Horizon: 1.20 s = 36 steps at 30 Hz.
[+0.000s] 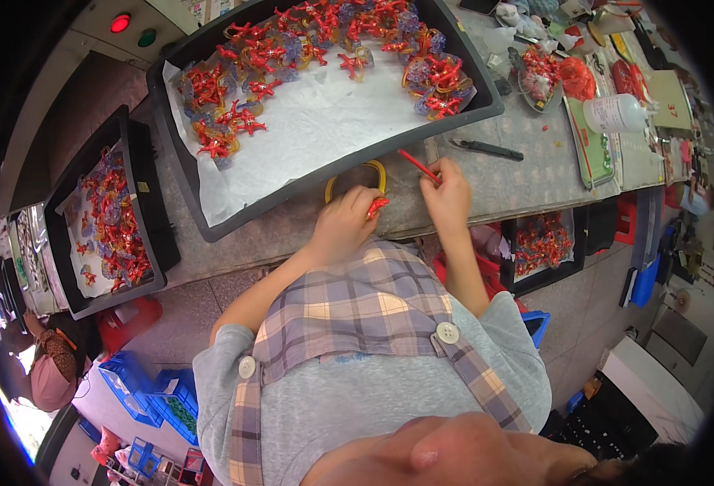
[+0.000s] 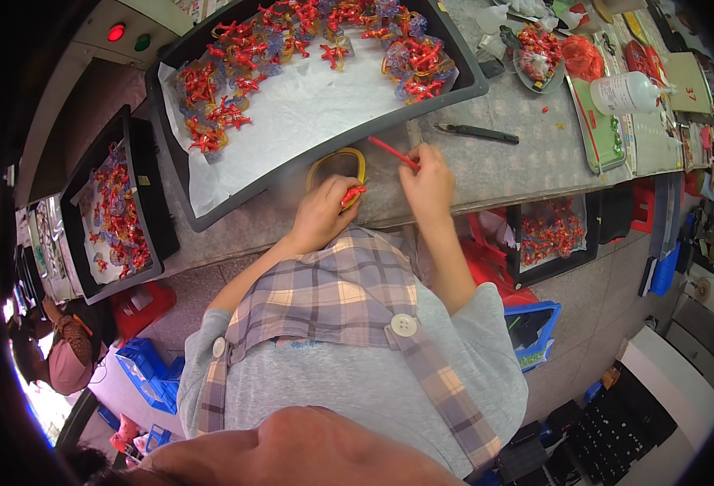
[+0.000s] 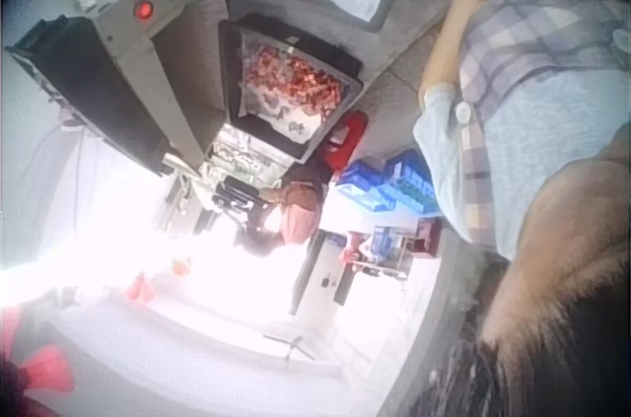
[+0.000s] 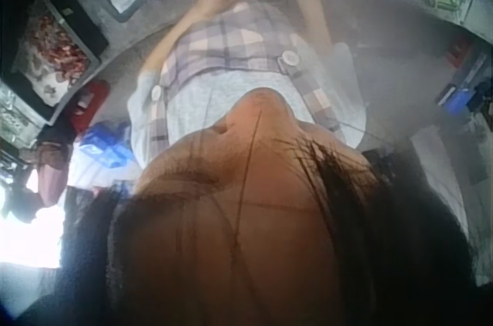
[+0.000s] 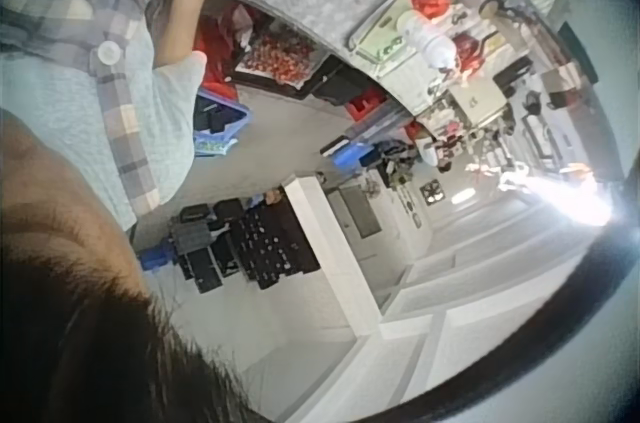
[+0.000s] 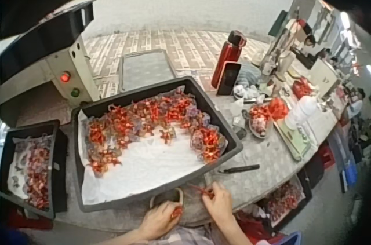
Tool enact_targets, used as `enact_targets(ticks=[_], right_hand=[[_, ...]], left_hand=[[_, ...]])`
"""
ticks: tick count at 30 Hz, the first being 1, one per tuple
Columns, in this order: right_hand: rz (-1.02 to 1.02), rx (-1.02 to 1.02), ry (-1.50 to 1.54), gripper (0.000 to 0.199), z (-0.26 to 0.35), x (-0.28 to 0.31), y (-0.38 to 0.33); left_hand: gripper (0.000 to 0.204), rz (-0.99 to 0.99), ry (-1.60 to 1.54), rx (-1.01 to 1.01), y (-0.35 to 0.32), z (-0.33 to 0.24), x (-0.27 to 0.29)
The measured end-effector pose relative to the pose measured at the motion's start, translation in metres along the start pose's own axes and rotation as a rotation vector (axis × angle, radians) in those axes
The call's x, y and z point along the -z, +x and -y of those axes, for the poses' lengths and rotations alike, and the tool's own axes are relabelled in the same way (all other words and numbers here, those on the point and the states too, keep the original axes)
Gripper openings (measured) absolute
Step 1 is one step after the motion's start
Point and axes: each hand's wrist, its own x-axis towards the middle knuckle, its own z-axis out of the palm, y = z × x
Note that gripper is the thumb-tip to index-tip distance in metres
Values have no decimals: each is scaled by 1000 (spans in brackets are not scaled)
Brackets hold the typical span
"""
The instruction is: The person applies liquid to plastic figurines using a brush, attaches circular bases to them by hand, and places the figurines into a tray.
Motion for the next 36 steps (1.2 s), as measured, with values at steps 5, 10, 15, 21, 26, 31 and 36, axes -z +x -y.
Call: enact_targets(ticks=[5,10,15,21,26,31,36], right_hand=[[107,-34,358,12,13,15,0],[184,-100,825,18,36,36,2],[349,-87,1113,20,52,41,-6],[328,-82,1218,17,56,29,-17],[159,48,1145,16,63,14,-25],[42,83,1149,15,71,4,-22],[27,34,1217,13,77,2,-17]], left_hand=[[34,34,-137,101,9,-16,17],[35,145,-941,420,16,-33,47],[35,223,-1027,457,15,-44,62],[34,194,-1121,450,13,-47,64],[33,165,-1344,496,16,-50,67],[31,204,-1548,498,17,-49,67],[32,151,-1502,449,16,-52,63]])
